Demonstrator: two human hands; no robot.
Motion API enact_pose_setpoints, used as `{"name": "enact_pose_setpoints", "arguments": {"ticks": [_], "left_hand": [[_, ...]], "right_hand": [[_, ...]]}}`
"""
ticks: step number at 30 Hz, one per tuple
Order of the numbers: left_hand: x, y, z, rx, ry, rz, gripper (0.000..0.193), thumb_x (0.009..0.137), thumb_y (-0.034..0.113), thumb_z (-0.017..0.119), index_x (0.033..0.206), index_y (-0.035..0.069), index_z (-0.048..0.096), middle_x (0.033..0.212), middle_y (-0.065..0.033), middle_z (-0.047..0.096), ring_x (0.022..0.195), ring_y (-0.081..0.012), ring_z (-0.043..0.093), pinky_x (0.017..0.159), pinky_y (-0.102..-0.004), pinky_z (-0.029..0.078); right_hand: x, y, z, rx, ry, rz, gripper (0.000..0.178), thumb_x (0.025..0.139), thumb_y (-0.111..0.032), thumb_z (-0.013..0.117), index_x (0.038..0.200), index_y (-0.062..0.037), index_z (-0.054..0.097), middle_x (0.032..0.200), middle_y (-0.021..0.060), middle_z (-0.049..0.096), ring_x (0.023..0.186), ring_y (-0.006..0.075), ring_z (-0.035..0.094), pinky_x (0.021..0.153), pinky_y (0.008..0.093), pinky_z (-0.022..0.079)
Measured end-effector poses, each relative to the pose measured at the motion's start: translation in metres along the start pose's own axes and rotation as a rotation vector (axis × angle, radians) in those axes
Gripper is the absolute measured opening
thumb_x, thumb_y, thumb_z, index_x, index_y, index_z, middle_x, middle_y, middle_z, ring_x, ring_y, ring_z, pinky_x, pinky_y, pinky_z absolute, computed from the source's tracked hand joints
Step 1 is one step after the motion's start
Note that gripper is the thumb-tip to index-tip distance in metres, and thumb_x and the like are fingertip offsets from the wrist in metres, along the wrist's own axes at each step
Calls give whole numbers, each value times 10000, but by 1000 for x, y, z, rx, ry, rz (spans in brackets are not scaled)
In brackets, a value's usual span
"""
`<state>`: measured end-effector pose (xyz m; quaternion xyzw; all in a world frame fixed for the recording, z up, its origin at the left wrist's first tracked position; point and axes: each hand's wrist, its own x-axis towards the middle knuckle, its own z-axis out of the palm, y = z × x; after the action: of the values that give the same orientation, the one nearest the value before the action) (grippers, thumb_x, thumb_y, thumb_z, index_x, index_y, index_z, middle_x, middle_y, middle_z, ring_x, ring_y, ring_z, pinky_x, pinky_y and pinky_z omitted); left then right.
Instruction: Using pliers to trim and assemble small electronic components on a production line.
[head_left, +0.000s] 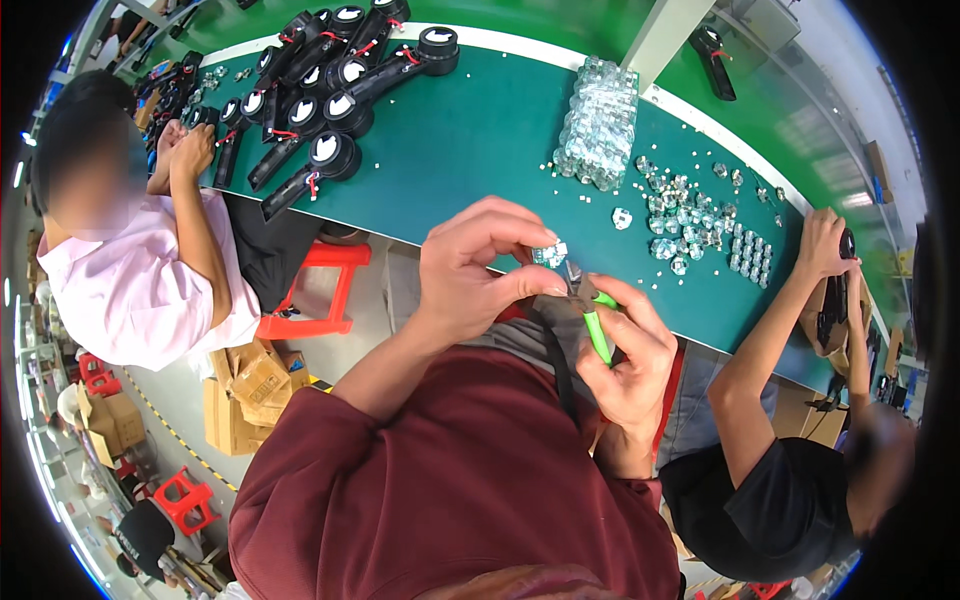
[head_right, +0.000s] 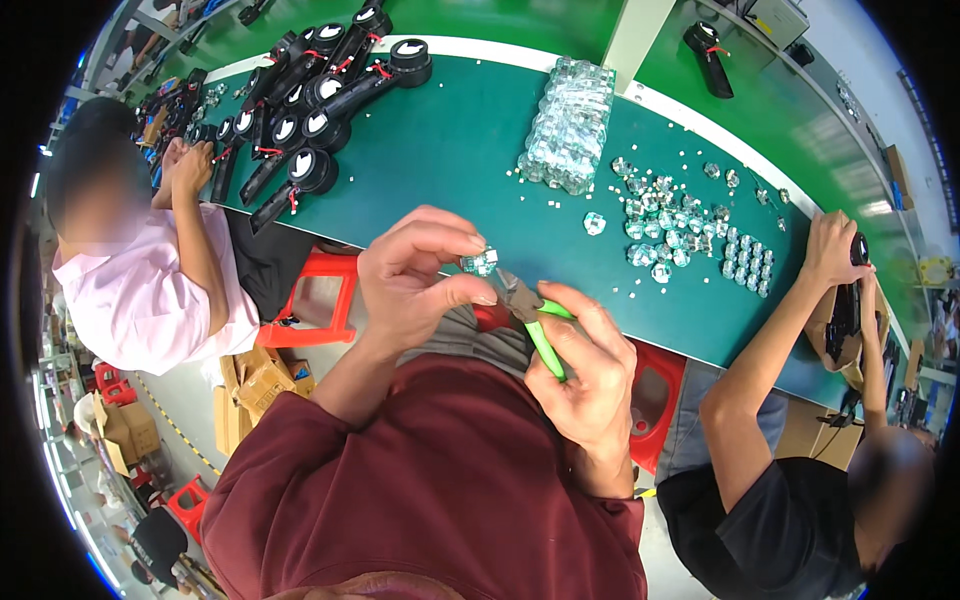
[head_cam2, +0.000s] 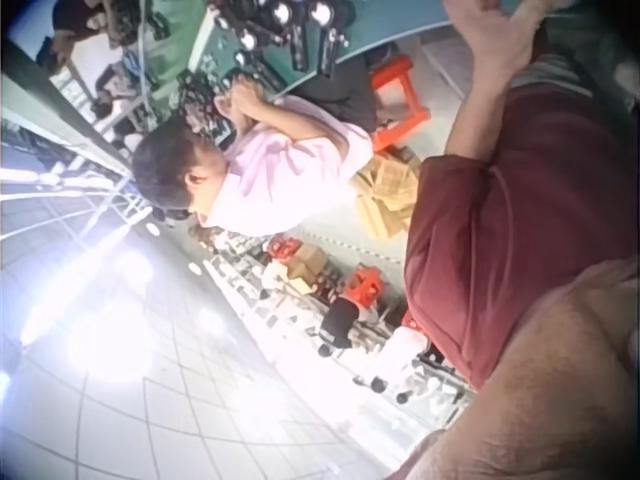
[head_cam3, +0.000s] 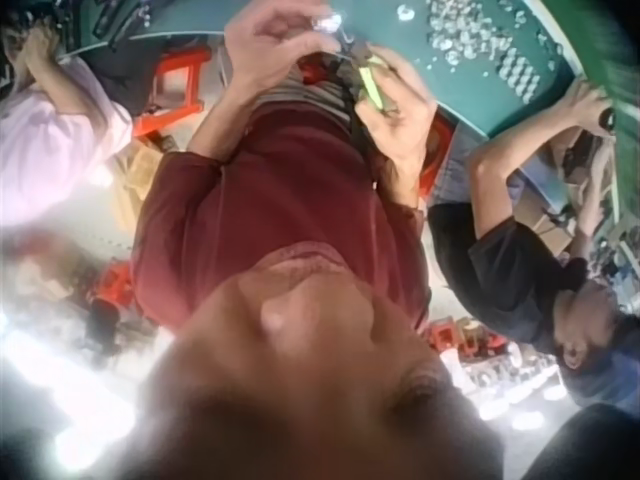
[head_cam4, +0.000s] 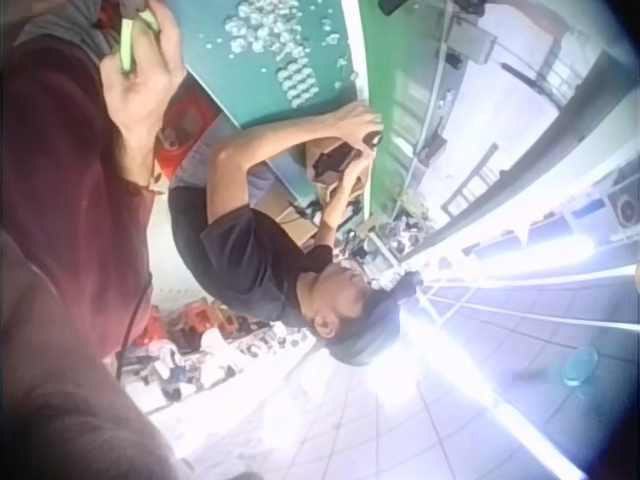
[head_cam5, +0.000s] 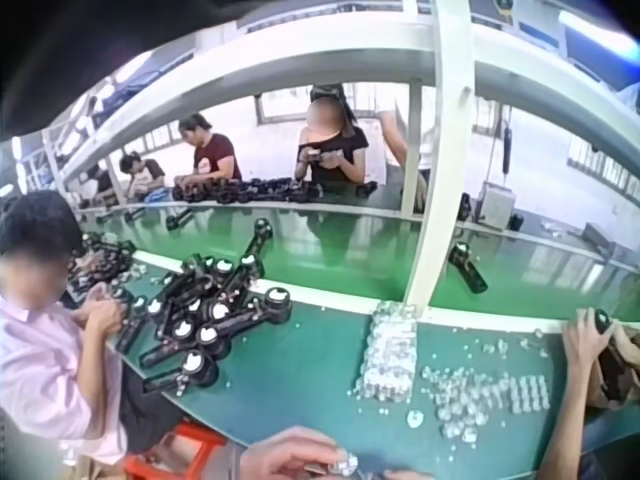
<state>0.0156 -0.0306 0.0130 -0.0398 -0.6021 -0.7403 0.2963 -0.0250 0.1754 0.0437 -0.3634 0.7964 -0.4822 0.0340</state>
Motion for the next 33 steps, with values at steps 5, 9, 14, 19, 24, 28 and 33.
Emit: {"name": "enact_pose_setpoints", "arguments": {"ticks": [5, 9, 14, 19, 24, 28, 33], "left_hand": [[2, 14, -11, 364, -166, 168, 436, 695, 31, 908, 1064, -40, 687, 1074, -152, 664, 930, -193, 672, 816, -307, 590], [-1, 12, -10, 357, -157, 194, 443, 692, 23, 908, 1072, -38, 687, 1067, -158, 672, 933, -210, 679, 821, -318, 592], [-3, 8, -5, 63, -75, -83, 315, 891, 89, 771, 1149, -40, 644, 1064, -173, 671, 867, -225, 698, 719, -316, 605], [-13, 6, 5, -481, -37, -572, 320, 1071, 290, 530, 1207, 11, 606, 1073, -184, 693, 770, -183, 694, 583, -291, 579], [-9, 15, 8, -604, 122, -671, 270, 1087, 332, 476, 1104, 66, 523, 1100, -198, 699, 698, -205, 697, 498, -280, 542], [-9, 19, 11, -489, 119, -612, 279, 1091, 325, 462, 1088, 51, 511, 1121, -226, 689, 658, -216, 701, 444, -255, 521], [-10, 17, 15, -468, 91, -584, 282, 1092, 323, 460, 1087, 45, 503, 1120, -242, 687, 646, -222, 704, 436, -250, 518]], "right_hand": [[0, -3, -1, -71, 11, -20, 364, 598, 80, 650, 954, 37, 715, 1165, 173, 692, 923, 342, 693, 820, 394, 557], [0, -4, -1, -72, 2, -15, 369, 595, 80, 646, 955, 38, 717, 1164, 175, 692, 924, 344, 690, 829, 396, 555], [-1, 0, -1, 9, 41, 2, 342, 623, 72, 641, 957, 48, 712, 1167, 180, 689, 893, 311, 704, 797, 362, 557], [2, 1, 2, 123, 89, -26, 311, 656, 64, 641, 960, 59, 705, 1169, 178, 687, 853, 276, 712, 768, 333, 556], [-2, 5, 4, 96, 57, -10, 312, 656, 61, 643, 963, 64, 701, 1167, 188, 683, 855, 282, 707, 772, 337, 555], [-3, 3, 4, 68, 79, -7, 313, 657, 64, 638, 963, 62, 701, 1167, 187, 683, 867, 289, 711, 772, 340, 556], [-1, 5, 6, 40, 97, -16, 313, 652, 62, 641, 959, 63, 707, 1164, 191, 683, 905, 318, 705, 802, 362, 554]]}}
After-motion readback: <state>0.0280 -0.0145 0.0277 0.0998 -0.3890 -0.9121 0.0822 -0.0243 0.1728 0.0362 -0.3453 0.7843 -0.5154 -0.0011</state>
